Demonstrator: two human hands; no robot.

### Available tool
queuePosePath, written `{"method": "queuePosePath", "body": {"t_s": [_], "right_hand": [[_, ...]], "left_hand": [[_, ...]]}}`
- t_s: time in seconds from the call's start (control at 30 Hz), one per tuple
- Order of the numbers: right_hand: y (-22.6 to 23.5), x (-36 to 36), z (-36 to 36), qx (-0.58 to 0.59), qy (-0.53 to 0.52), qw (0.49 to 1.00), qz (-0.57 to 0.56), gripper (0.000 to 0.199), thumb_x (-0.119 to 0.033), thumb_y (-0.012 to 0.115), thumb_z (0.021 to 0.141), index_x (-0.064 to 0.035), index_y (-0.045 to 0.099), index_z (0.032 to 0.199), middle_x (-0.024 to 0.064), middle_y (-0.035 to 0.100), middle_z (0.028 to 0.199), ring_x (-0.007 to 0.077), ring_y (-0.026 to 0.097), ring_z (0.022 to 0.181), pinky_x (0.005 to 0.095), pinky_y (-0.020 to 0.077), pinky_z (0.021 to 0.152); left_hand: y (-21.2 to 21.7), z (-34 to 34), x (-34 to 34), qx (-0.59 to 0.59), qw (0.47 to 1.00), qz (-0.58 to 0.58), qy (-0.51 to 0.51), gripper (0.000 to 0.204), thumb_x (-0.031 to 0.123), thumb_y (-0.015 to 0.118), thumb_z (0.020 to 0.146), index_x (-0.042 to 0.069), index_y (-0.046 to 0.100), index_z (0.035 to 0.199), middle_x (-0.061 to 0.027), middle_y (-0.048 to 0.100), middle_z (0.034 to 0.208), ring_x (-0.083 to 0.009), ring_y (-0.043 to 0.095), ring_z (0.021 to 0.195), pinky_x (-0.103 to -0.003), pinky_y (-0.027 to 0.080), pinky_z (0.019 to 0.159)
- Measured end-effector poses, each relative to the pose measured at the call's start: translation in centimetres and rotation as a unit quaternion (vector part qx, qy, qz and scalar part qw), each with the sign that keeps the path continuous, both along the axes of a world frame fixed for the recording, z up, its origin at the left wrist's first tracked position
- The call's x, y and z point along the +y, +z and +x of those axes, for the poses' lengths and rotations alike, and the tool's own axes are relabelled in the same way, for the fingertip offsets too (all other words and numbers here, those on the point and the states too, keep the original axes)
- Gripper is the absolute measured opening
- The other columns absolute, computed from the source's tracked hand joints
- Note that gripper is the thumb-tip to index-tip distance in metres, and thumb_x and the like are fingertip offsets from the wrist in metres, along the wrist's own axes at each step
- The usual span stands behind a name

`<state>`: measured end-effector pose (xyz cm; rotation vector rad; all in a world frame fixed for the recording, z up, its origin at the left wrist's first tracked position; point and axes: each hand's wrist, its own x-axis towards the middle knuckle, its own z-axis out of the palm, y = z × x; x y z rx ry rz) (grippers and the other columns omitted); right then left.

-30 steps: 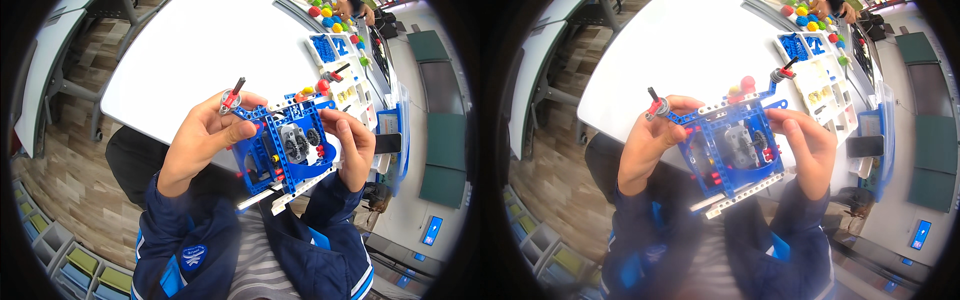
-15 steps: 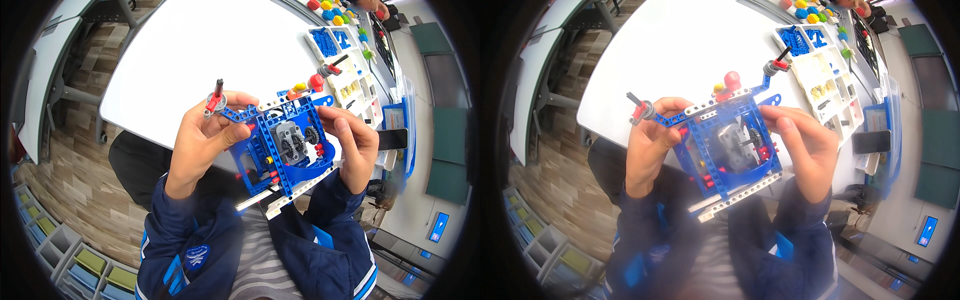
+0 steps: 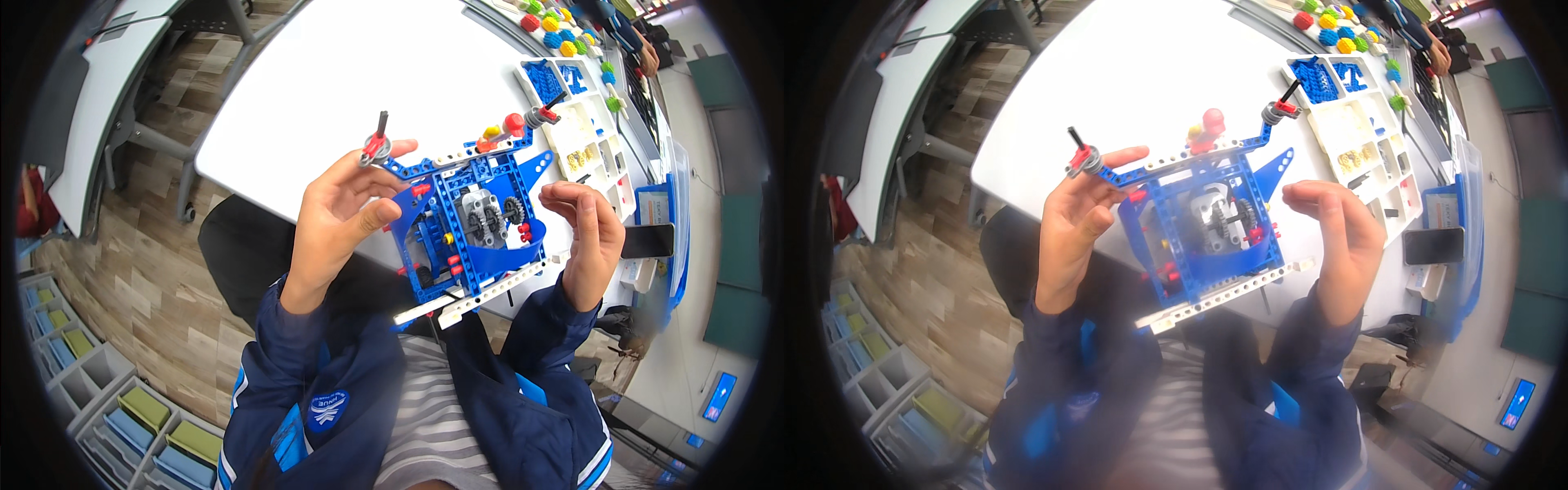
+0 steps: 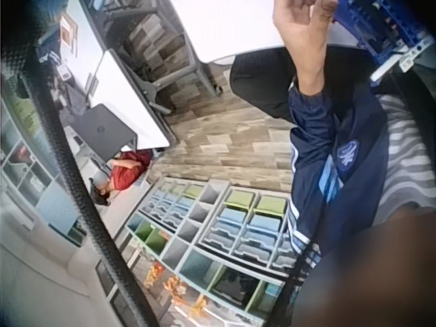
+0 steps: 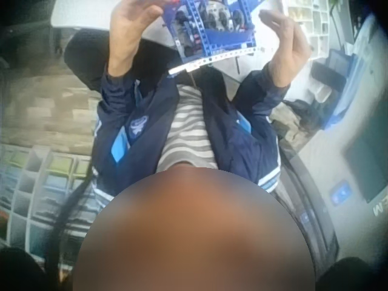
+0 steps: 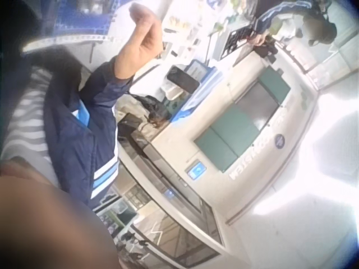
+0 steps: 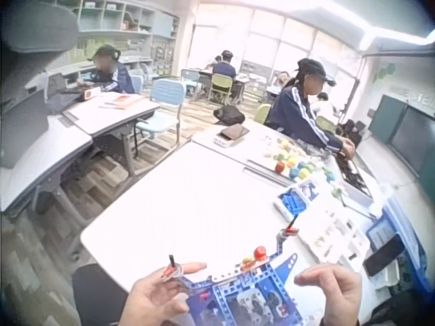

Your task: The person assembles a blue and white robotic frame on a table, attaching red connectors, blue beams, and circular blue discs. They retrieve parts from a blue bin and a compartmentalized tray, then fit the discs onto the frame's vertical rods.

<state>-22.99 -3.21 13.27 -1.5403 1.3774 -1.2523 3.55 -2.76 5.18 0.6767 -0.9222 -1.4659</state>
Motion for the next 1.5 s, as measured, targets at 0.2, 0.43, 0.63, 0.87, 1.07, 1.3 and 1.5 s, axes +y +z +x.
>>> {"method": "queuePosePath", "body": {"t_s": [0.2,0.43,0.63,0.87,1.07,1.3,1.5], "right_hand": [[-3.9,0.3,-2.3,-0.032,0.013,0.996,0.081,0.029,-0.015,0.051,0.104,0.0066,0.066,0.114,0.0157,0.069,0.112,0.0198,0.066,0.099,0.0328,0.0535,0.088],[-8.9,-0.6,-2.4,-0.121,0.154,0.967,0.164,0.043,-0.021,0.057,0.101,0.0013,0.054,0.137,0.0099,0.063,0.124,0.0156,0.061,0.11,0.0299,0.0471,0.095],[-10.6,-0.3,-1.6,-0.187,0.176,0.959,0.12,0.051,-0.007,0.061,0.095,0.0034,0.045,0.142,0.0109,0.061,0.125,0.0194,0.062,0.111,0.0326,0.0496,0.094],[-12.3,-0.5,-1.0,-0.24,0.161,0.949,0.128,0.041,-0.006,0.062,0.095,0.0048,0.049,0.133,0.0174,0.06,0.127,0.0235,0.065,0.113,0.0323,0.0538,0.093],[-12.2,0.1,-0.6,-0.335,0.172,0.914,0.15,0.038,-0.004,0.059,0.096,0.0067,0.048,0.131,0.0181,0.062,0.123,0.0223,0.066,0.109,0.0315,0.0549,0.089],[-12.1,0.6,-0.2,-0.376,0.165,0.893,0.185,0.037,-0.013,0.063,0.096,-0.0012,0.054,0.13,0.0139,0.064,0.115,0.0219,0.063,0.109,0.0333,0.0547,0.088],[-9.7,-0.8,1.5,-0.085,0.057,0.986,-0.133,0.058,-0.018,0.071,0.088,-0.0118,0.05,0.142,0.0173,0.063,0.123,0.0277,0.061,0.116,0.0397,0.0543,0.09]], "left_hand": [[-0.3,-0.1,4.0,-0.194,0.967,-0.034,0.16,0.056,0.017,0.082,0.082,0.0,0.057,0.129,-0.0113,0.062,0.128,-0.0206,0.06,0.114,-0.033,0.046,0.093],[-0.5,-3.2,5.5,-0.212,0.951,-0.031,0.223,0.04,0.007,0.076,0.086,-0.005,0.063,0.121,-0.0155,0.065,0.118,-0.0207,0.065,0.109,-0.033,0.057,0.086],[-1.2,-3.2,4.2,-0.191,0.943,-0.063,0.265,0.033,0.006,0.071,0.092,-0.007,0.063,0.121,-0.0164,0.068,0.117,-0.0207,0.068,0.105,-0.032,0.057,0.088],[-3.0,-2.1,5.8,-0.181,0.942,-0.001,0.283,0.031,0.021,0.058,0.102,-0.004,0.064,0.119,-0.0132,0.07,0.113,-0.0205,0.067,0.107,-0.034,0.055,0.09],[-2.2,-1.5,9.1,-0.153,0.975,0.096,0.133,0.053,0.042,0.051,0.105,-0.006,0.06,0.125,-0.0155,0.067,0.116,-0.0213,0.069,0.093,-0.034,0.058,0.08],[-1.4,-1.5,9.5,-0.109,0.981,0.104,0.123,0.06,0.047,0.053,0.102,-0.008,0.06,0.125,-0.0154,0.066,0.11,-0.0189,0.066,0.088,-0.034,0.059,0.08],[-1.9,-1.7,9.6,-0.109,0.98,0.104,0.133,0.056,0.046,0.054,0.101,-0.005,0.062,0.122,-0.0122,0.066,0.107,-0.018,0.064,0.088,-0.035,0.057,0.082]]}}
